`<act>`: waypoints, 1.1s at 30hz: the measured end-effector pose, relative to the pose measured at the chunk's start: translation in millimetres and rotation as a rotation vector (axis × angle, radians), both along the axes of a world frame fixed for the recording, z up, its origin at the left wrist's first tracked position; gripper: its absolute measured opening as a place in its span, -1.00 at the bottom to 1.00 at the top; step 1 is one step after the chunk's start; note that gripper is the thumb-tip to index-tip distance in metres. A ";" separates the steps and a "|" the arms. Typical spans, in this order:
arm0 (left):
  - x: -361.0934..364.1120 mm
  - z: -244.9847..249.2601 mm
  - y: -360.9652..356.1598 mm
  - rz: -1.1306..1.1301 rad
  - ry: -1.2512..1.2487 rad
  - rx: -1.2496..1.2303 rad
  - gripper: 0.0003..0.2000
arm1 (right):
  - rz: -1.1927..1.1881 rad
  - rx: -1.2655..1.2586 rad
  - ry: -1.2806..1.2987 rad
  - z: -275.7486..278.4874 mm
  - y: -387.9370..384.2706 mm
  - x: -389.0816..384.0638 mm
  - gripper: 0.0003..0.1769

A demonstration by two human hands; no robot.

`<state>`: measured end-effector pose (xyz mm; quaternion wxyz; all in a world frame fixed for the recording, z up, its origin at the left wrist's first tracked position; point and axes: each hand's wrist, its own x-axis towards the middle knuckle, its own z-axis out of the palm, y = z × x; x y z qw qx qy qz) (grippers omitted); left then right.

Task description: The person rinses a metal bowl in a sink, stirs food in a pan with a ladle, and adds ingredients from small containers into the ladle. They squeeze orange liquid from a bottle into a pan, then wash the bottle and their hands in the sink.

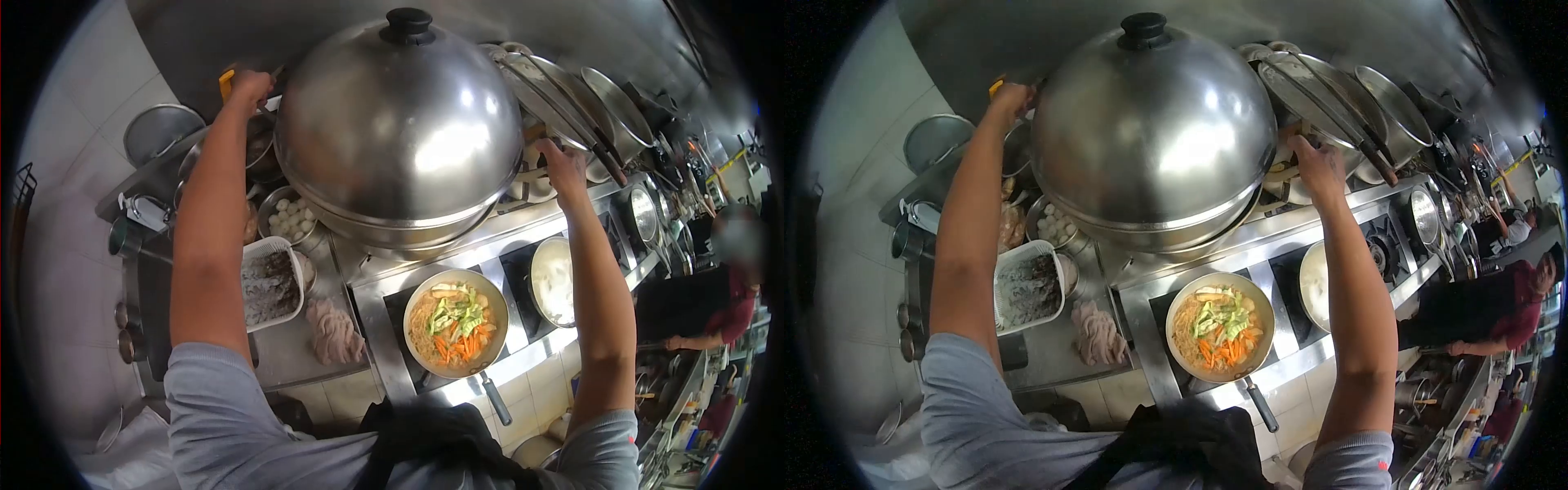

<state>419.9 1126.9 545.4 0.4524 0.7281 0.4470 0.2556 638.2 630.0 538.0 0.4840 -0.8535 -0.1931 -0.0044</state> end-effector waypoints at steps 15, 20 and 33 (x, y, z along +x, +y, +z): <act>24.4 2.1 -8.4 -0.033 0.326 0.535 -0.66 | -0.052 -0.354 -0.139 5.6 -27.0 6.0 -0.29; 49.9 118.1 -153.7 -0.358 -0.024 0.723 -0.51 | 0.060 -0.289 -0.142 40.8 -68.5 -51.0 -0.29; 112.8 159.2 -237.6 -0.286 0.569 0.878 -0.47 | -0.216 -0.150 0.210 -90.1 -433.7 -203.4 -0.72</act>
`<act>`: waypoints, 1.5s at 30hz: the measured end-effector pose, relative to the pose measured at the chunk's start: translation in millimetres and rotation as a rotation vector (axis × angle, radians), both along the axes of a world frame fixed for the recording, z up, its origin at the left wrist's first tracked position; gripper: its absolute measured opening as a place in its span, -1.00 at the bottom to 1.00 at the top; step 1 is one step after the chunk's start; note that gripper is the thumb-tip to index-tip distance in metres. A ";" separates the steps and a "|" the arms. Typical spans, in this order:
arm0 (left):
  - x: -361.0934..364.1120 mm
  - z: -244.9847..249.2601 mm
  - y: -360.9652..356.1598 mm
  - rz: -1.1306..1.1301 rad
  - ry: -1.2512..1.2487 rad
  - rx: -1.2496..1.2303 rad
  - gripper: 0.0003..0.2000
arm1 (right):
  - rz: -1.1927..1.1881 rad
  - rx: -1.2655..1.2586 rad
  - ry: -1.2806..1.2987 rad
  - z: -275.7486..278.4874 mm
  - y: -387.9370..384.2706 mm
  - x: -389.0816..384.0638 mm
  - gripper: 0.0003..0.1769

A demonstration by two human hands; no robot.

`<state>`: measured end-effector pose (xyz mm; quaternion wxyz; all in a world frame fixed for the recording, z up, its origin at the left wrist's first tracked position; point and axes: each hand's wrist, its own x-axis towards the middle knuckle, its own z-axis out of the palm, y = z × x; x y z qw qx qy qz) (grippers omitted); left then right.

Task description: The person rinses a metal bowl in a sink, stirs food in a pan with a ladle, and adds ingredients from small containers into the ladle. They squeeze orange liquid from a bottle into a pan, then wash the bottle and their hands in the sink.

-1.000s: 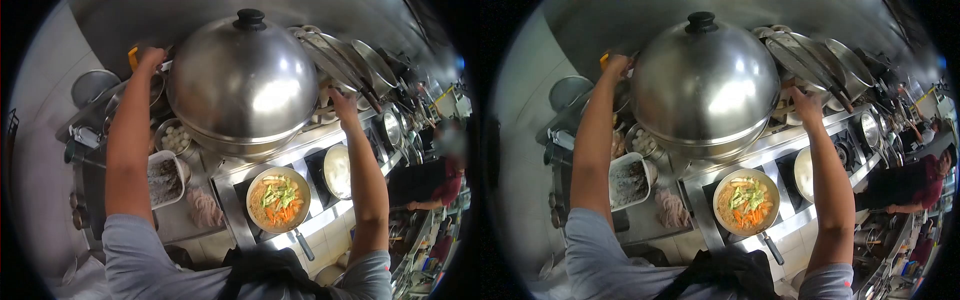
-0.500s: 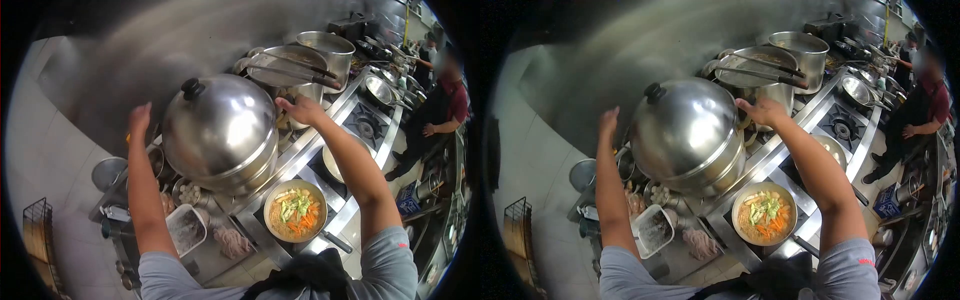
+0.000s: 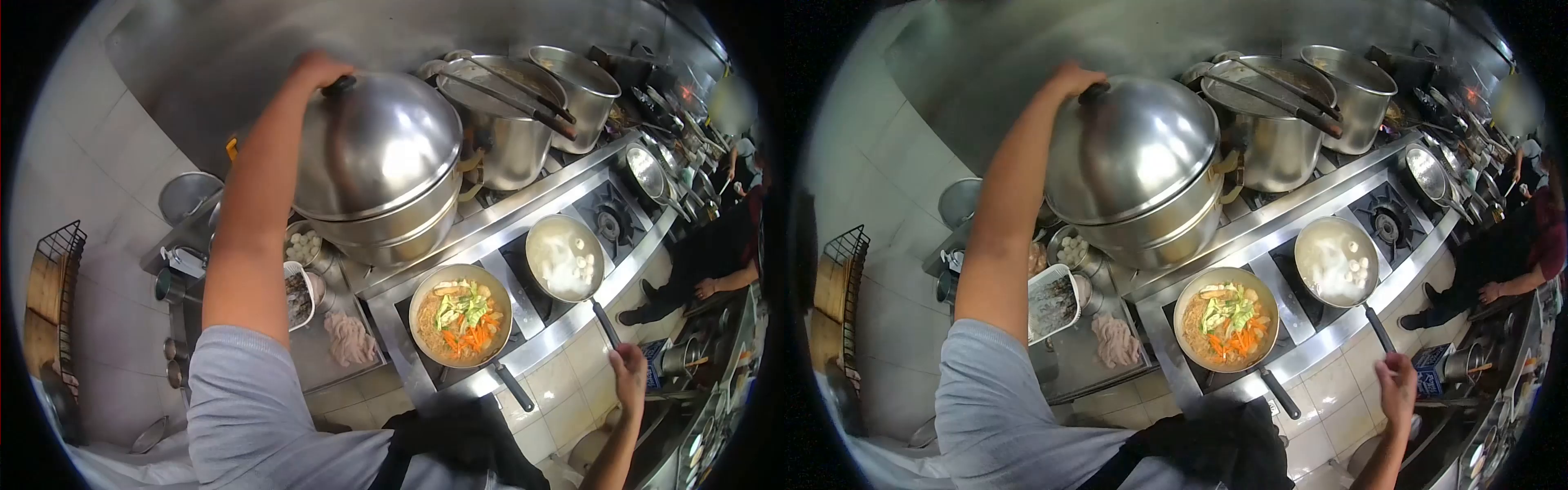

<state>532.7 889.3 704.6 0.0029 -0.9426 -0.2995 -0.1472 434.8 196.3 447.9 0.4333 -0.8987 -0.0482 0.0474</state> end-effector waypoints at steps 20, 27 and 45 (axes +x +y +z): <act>2.8 -2.4 -0.1 -0.013 -0.099 -0.178 -0.39 | -0.268 -0.288 0.025 -81.7 -139.2 -85.3 -0.65; -5.4 0.8 4.4 -0.396 -0.155 -0.256 -0.34 | -0.322 -0.272 0.337 -176.6 -241.2 -144.9 -0.60; -119.4 -627.5 -721.3 0.510 -0.225 -2.246 -0.52 | -0.452 0.145 0.804 -399.1 -447.2 -275.2 -0.70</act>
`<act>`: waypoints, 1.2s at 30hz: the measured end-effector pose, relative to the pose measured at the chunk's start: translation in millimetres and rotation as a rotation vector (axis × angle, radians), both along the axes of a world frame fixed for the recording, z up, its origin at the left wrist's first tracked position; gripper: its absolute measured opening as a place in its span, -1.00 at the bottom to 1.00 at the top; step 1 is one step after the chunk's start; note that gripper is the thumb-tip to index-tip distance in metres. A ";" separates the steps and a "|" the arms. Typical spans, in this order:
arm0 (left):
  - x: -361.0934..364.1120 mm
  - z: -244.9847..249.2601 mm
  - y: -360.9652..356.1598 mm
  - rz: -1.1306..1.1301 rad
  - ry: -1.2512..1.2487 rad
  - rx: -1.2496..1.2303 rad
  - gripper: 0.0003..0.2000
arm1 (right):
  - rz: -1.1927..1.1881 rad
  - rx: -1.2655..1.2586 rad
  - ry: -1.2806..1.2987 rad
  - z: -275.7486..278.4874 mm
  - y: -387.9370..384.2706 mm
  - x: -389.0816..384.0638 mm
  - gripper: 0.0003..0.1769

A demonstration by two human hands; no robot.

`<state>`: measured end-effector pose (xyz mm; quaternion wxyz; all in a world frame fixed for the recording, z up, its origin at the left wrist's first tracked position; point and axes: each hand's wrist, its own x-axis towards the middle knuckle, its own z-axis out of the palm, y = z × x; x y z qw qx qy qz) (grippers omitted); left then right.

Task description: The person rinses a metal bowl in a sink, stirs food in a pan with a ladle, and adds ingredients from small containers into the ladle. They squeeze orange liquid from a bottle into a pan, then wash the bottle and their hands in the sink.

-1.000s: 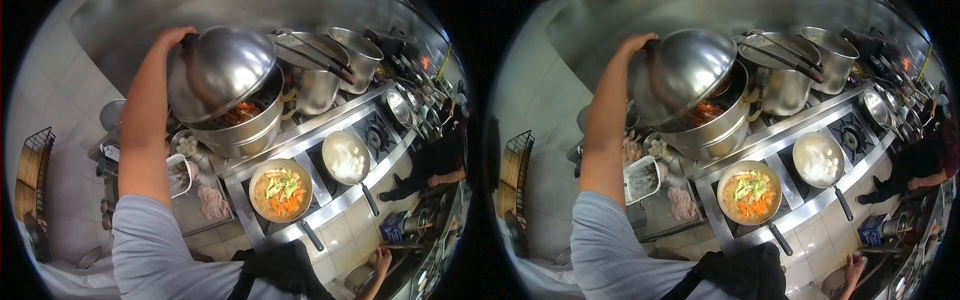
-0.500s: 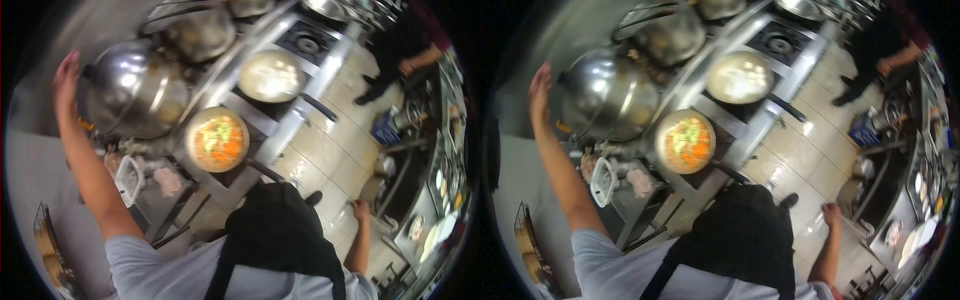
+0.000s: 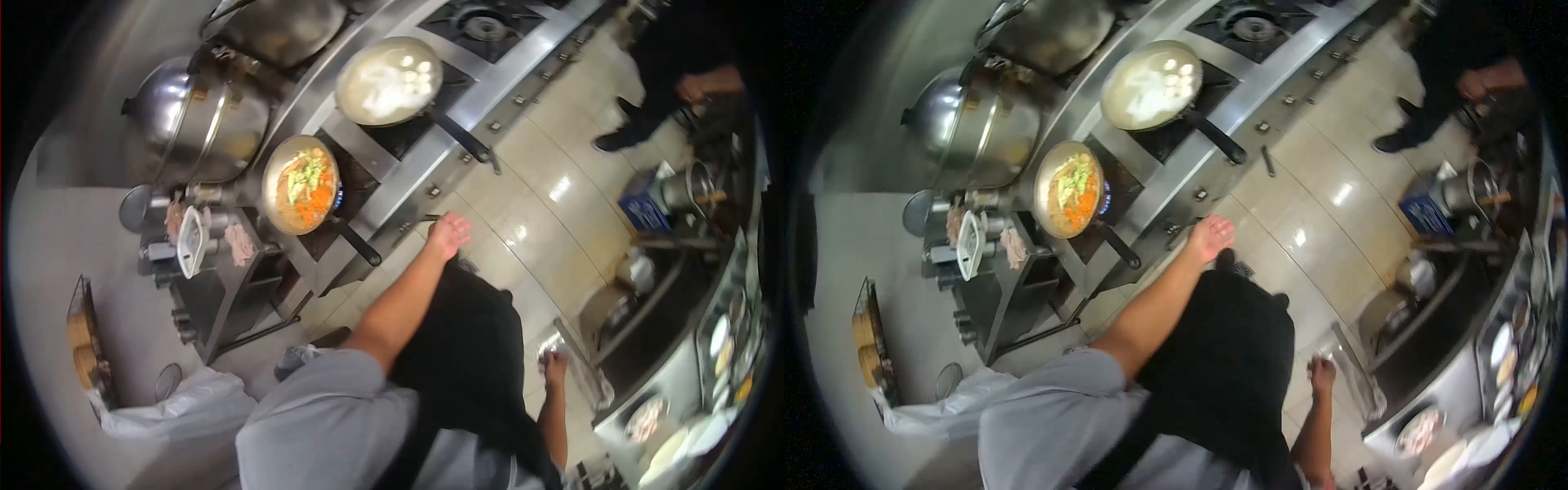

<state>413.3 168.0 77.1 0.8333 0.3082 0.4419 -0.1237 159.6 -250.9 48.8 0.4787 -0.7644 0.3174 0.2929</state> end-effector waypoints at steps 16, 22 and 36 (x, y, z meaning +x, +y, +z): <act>88.2 -179.8 58.1 1.040 -0.005 0.082 -0.62 | -0.252 0.320 0.424 -106.9 -2.3 -66.5 -0.74; 85.7 -152.5 37.9 0.859 -0.120 0.140 -0.46 | -0.379 0.319 0.354 -116.6 32.6 25.4 -0.69; 89.3 -125.8 20.8 0.940 -0.118 0.045 -0.48 | -0.141 0.265 0.334 -74.9 4.8 75.1 -0.65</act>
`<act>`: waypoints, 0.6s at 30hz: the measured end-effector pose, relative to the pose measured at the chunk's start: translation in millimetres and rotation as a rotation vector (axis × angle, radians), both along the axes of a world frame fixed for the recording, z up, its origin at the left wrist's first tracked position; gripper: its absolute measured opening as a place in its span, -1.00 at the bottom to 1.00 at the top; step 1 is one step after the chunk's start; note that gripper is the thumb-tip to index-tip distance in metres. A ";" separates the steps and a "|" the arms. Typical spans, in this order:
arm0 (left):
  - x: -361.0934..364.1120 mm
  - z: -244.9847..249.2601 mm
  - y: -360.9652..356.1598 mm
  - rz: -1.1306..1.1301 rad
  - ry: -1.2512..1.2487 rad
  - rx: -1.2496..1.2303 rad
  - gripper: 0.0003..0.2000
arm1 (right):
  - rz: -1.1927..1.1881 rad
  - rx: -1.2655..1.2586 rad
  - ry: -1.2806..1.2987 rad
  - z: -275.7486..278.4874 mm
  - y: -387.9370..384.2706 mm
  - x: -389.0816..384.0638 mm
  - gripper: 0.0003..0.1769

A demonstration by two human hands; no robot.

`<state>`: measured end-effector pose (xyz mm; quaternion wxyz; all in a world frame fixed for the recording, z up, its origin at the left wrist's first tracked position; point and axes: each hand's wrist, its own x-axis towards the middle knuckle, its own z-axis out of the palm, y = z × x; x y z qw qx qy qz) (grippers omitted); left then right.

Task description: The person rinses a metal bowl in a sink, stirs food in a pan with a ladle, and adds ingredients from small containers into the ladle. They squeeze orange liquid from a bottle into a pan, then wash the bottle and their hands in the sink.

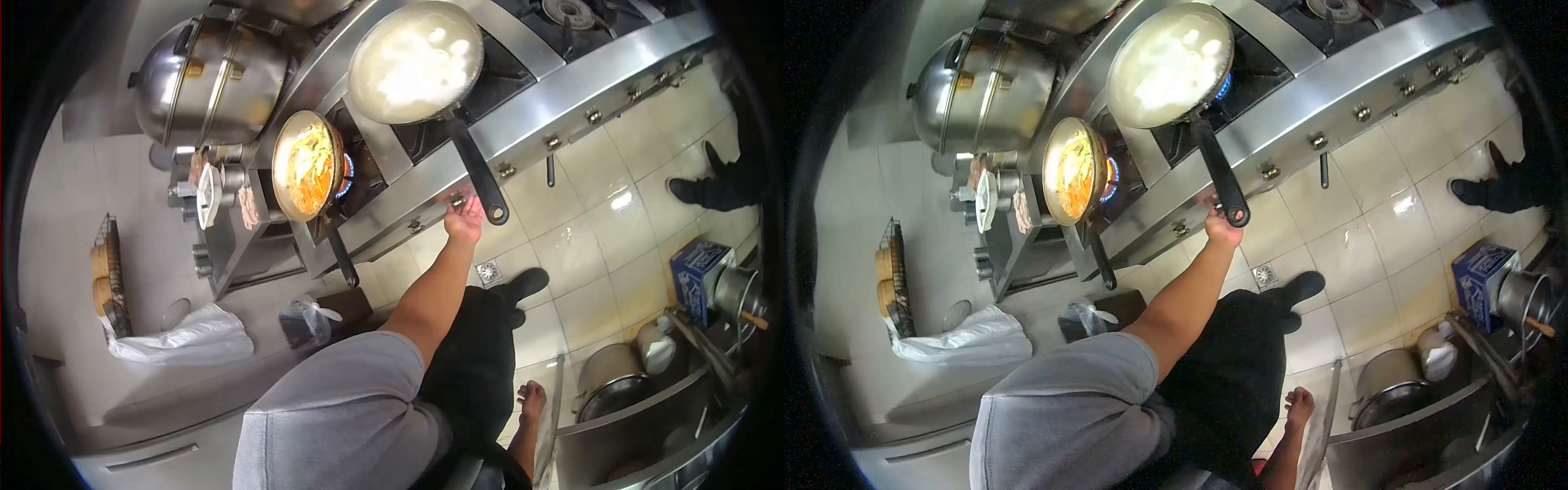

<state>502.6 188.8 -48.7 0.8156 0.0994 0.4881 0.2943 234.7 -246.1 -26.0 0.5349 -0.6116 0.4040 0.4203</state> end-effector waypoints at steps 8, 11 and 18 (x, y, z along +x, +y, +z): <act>-156.6 28.4 -26.2 -0.851 0.188 -0.168 -0.40 | 0.093 0.021 -0.142 14.2 -16.1 -21.5 -0.70; -237.3 65.3 4.9 -0.573 0.221 -0.111 -0.34 | 0.102 0.036 -0.203 30.6 -11.0 -39.0 -0.71; -217.4 249.6 70.9 -0.368 -0.354 0.069 -0.52 | 0.302 -0.060 -0.296 66.4 -35.8 -98.0 -0.62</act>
